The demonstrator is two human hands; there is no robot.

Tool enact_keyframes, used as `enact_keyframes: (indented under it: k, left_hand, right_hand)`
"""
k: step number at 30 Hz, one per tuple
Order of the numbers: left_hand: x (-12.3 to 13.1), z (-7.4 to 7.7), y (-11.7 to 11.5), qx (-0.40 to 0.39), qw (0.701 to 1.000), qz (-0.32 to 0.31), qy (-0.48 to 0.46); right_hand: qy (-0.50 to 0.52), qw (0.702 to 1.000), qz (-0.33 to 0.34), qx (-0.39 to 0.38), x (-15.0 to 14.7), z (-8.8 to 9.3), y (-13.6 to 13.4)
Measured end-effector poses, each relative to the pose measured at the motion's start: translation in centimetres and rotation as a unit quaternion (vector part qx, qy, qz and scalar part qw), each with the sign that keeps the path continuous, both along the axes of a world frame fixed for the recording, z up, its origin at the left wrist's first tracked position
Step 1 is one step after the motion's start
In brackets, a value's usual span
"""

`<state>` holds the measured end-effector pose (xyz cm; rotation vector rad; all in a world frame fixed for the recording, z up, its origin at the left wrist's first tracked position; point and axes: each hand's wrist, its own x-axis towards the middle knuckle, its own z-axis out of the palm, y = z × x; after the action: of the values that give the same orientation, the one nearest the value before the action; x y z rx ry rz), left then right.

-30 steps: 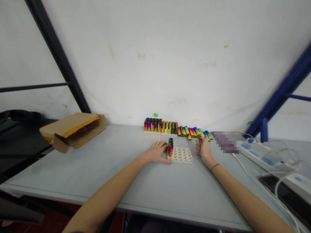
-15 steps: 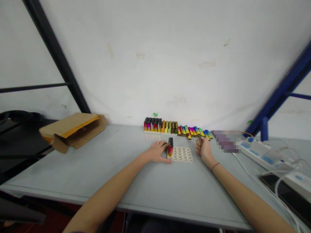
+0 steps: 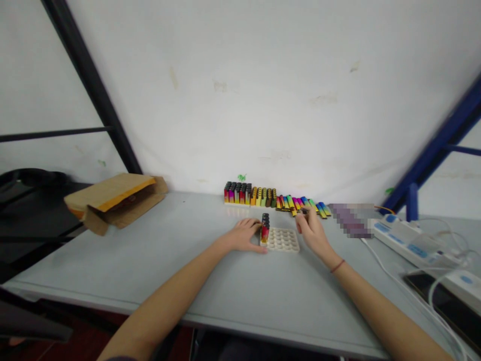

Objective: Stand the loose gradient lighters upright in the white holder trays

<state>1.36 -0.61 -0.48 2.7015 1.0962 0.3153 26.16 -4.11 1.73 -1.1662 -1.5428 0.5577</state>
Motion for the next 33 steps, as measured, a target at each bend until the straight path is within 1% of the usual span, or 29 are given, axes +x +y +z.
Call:
enact_keyframes:
  k: [2,4,6,8,11,14,18,21,25,28,29,30,32,33]
  left_hand:
    - [0.0,0.0,-0.1,0.003,1.0,-0.001,-0.001]
    - [0.0,-0.1,-0.1,0.006,1.0,0.0,-0.002]
    - [0.1,0.0,-0.2,0.007,1.0,0.002,-0.001]
    - [0.1,0.0,-0.2,0.006,1.0,0.003,0.0]
    - [0.1,0.0,-0.2,0.004,1.0,0.001,-0.003]
    - [0.1,0.0,-0.2,0.005,1.0,-0.003,-0.008]
    - [0.1,0.0,-0.2,0.005,1.0,-0.002,-0.012]
    - [0.1,-0.1,-0.2,0.005,1.0,0.001,-0.008]
    - [0.1,0.0,-0.2,0.006,1.0,0.007,-0.004]
    - [0.1,0.1,-0.2,0.004,1.0,0.007,-0.001]
    - [0.1,0.1,-0.2,0.003,1.0,0.006,0.002]
    - [0.1,0.2,-0.2,0.001,1.0,0.005,0.004]
    - [0.1,0.2,-0.2,-0.003,1.0,0.005,0.006]
    - [0.1,0.3,-0.2,-0.005,1.0,0.005,0.006]
  right_hand:
    - [-0.083,0.994,0.033,0.055,-1.0,1.2,-1.3]
    - [-0.13,0.983,0.084,0.097,-1.8,2.0,-2.3]
    - [-0.144,0.977,0.128,0.091,-2.5,2.2,-3.0]
    - [-0.141,0.976,0.152,0.066,-3.0,1.9,-3.3]
    - [-0.145,0.974,0.164,0.056,-3.5,1.2,-3.4]
    - [-0.183,0.966,0.168,0.069,-3.8,0.6,-3.5]
    - [-0.244,0.956,0.139,0.09,-3.9,0.2,-3.5]
    - [-0.286,0.942,0.122,0.123,-4.2,-0.2,-3.4]
    - [-0.308,0.928,0.128,0.168,-4.5,0.1,-3.4]
    - [-0.306,0.924,0.135,0.184,-3.4,0.5,-2.3]
    - [-0.305,0.926,0.12,0.19,-2.5,0.6,-1.6]
    - [-0.302,0.93,0.076,0.195,-1.3,0.5,-0.7]
    - [-0.314,0.933,-0.049,0.17,1.8,0.0,1.3]
    - [-0.334,0.924,-0.116,0.142,3.5,-0.5,2.3]
